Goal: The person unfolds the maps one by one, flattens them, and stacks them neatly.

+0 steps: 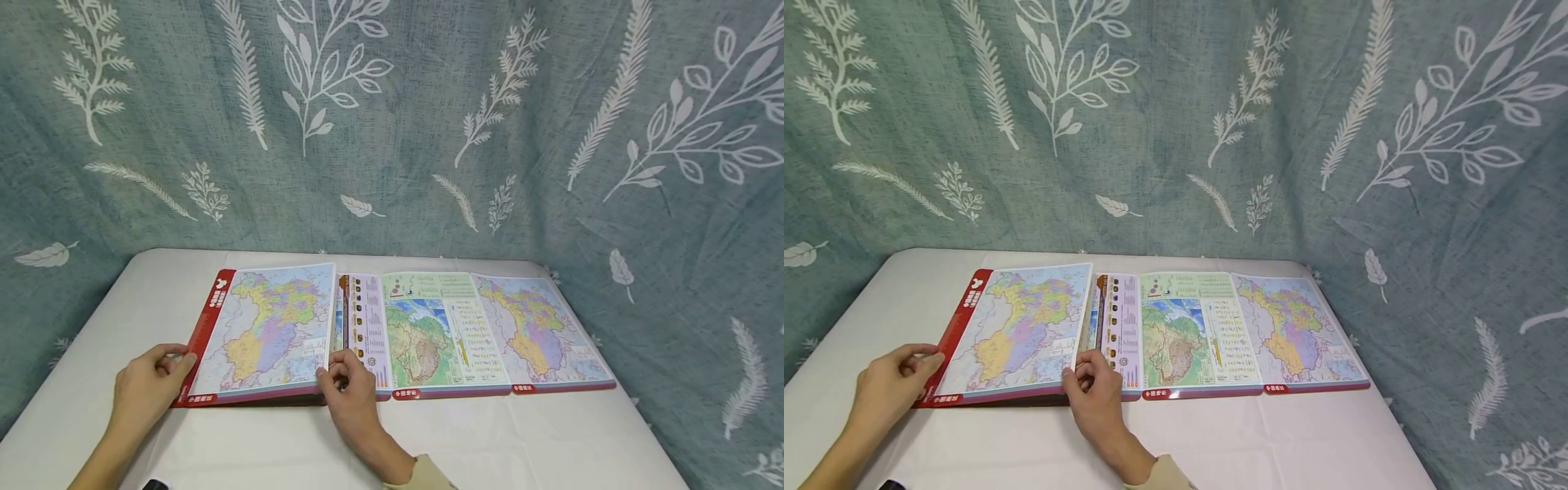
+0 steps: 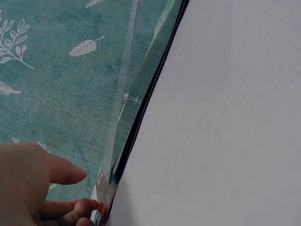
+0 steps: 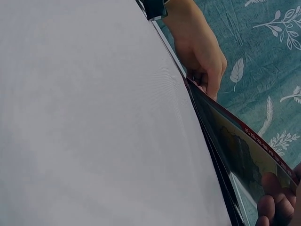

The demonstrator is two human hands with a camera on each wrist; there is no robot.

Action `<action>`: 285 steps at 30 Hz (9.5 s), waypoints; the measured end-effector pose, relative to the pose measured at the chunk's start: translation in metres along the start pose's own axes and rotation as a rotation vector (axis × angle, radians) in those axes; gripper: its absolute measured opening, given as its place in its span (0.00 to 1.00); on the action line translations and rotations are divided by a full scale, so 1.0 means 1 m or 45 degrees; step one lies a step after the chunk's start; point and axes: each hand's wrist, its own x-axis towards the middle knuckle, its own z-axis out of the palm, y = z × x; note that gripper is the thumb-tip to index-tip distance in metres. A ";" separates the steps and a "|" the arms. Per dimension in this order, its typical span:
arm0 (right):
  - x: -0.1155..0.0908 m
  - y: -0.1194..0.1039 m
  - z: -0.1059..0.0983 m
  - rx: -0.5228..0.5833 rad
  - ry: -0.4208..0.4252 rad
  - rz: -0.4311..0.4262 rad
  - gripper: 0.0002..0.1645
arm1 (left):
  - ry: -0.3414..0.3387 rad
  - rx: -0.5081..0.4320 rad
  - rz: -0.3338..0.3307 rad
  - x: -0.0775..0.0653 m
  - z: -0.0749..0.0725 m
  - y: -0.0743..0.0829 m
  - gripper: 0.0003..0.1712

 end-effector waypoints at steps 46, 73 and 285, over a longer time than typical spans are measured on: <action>-0.001 0.016 -0.054 -0.091 0.131 -0.026 0.03 | -0.163 0.009 0.562 -0.008 0.020 0.006 0.21; -0.003 0.015 -0.071 0.098 0.142 0.118 0.04 | -0.215 0.047 0.838 -0.016 0.023 0.012 0.50; -0.010 0.055 -0.276 0.078 0.589 0.306 0.16 | -0.342 0.018 0.845 -0.021 0.028 0.018 0.32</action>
